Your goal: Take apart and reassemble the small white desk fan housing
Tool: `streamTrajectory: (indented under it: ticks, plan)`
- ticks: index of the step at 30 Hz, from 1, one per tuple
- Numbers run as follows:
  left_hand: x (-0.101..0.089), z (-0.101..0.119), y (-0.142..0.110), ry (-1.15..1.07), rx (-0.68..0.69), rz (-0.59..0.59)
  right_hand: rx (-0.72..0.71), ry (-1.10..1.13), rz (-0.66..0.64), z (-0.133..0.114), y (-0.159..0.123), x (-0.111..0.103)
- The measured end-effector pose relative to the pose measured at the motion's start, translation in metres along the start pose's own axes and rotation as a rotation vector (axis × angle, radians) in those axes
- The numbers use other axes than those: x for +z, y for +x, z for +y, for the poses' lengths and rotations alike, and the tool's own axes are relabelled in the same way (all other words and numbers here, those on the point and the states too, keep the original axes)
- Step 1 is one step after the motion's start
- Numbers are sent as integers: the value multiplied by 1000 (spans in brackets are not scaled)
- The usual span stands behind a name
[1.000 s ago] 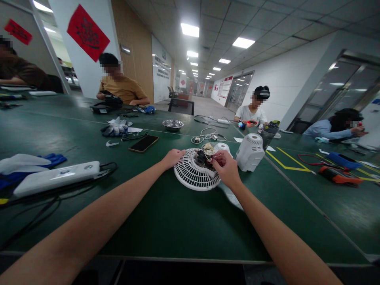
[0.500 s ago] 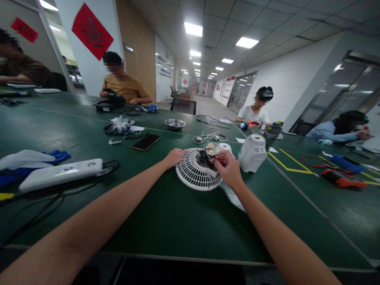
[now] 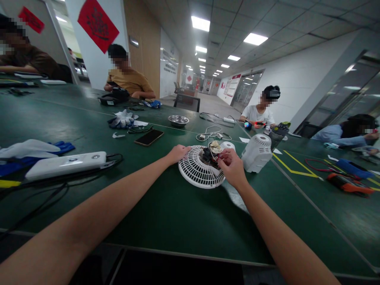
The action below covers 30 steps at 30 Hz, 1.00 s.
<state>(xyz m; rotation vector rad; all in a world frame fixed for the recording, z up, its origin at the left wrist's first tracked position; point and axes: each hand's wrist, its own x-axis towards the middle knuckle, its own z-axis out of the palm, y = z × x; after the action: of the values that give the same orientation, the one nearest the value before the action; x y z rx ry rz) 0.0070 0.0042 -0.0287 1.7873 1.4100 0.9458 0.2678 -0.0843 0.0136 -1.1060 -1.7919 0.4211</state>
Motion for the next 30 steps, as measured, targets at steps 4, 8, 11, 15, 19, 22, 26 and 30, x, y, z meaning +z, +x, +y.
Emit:
streamTrajectory:
  ticks: [4, 8, 11, 15, 19, 22, 26, 30]
  plan:
    - [-1, 5, -3, -26, -12, 14, 4, -11, -16, -1, 0, 0]
    - [-3, 10, -7, -58, -38, 33, 13, -8, -19, -2, -1, 0]
    - [-3, 13, -9, -70, -58, 26, 18, -5, -22, -3, -1, 0]
    - [-3, 12, -7, -38, -37, 40, 12, -4, -20, -2, -1, 0]
    - [-1, 7, -4, -19, -11, 46, 10, -3, -20, -3, -1, 0]
    - [0, 2, -1, -17, 4, 26, 8, -19, -14, -4, -1, 0]
    - [0, -1, 1, -32, -17, -3, 8, -24, -11, -5, -1, 0]
    - [0, 0, 0, -29, -12, -1, 14, -15, -16, -6, -1, -1]
